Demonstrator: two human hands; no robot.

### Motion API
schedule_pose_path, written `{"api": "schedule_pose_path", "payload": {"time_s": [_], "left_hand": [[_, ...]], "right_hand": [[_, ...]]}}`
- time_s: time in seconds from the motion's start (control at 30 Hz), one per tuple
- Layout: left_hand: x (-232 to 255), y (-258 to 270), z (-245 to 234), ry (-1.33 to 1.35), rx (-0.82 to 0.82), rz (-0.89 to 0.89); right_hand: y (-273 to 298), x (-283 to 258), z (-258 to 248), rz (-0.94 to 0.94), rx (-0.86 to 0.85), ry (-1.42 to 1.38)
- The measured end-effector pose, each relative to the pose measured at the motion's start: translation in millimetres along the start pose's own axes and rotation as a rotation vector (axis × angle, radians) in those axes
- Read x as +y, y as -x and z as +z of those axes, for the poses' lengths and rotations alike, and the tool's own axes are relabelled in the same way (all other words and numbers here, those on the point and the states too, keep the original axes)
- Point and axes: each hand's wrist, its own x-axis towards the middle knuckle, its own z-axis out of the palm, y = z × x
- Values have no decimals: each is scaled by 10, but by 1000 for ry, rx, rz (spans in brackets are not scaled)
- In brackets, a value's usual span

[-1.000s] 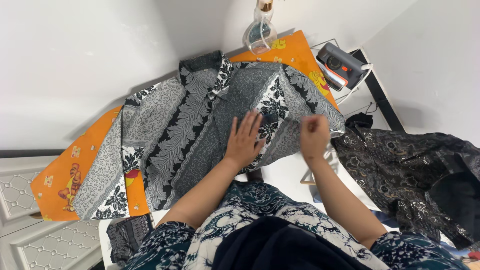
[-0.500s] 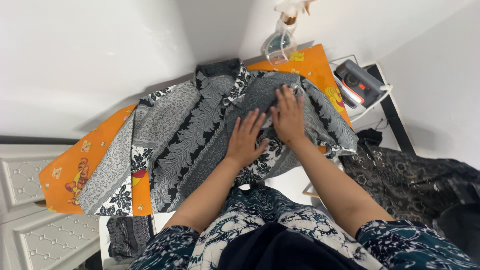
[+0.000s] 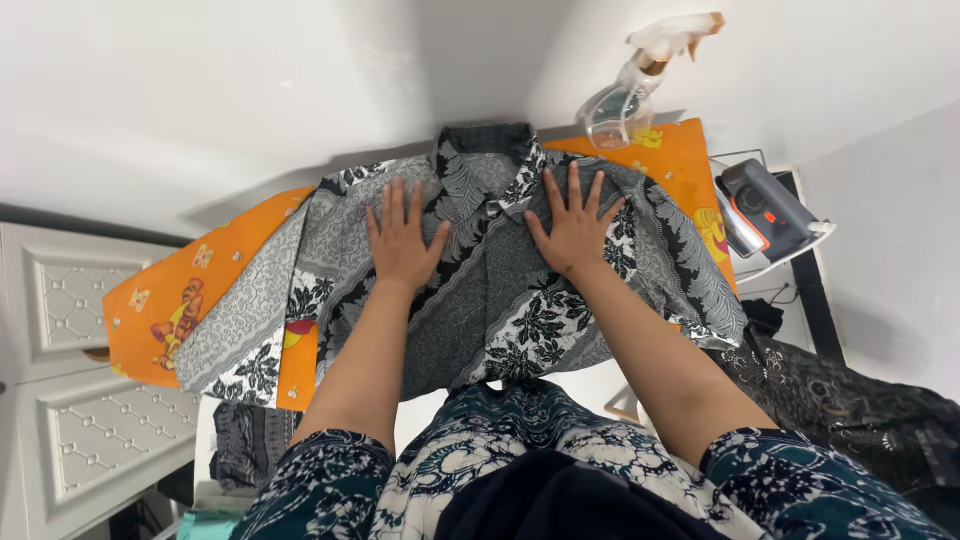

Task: The person irons a patterned shirt on an ironing board. They spray the fabric with water, smooth it out, and use an iron to press the sleeves, collar, and body of the shirt, flipping it over to iron both sides.

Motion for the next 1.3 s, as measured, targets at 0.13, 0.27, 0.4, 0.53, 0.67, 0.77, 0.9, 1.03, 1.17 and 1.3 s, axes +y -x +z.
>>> {"api": "schedule_pose_path", "payload": {"time_s": [0.13,0.27,0.4,0.53,0.67,0.77,0.9,1.03,1.17,1.3], "left_hand": [[-128,104,-119,-50,-8,-115],[-143,117,-229,-67,-120,-154],[48,78,-250,-58,-65,3],[682,443,-70,7,-72,354],[1256,591,128,48,-78,598],[1399,483,192,14,-163,621],[1449,384,231,-92,-315,601],[1431,398,229,-98,-297,599],[1442,391,178,-60,-305,596],[1308,457,78,89,-202,578]], "right_hand": [[94,-16,72,-179,130,-219],[253,-91,152,-147,9,12],[167,-44,102,-66,105,-286],[-215,160,-126,16,613,-552],[-790,342,-443,84,862,-667],[-1206,393,-601,196,888,-680],[-1607,509,-599,243,931,-689],[-1808,741,-448,297,929,-861],[-1710,988,-616,119,996,-1033],[-1039,1065,-1087,37,846,-1434]]}}
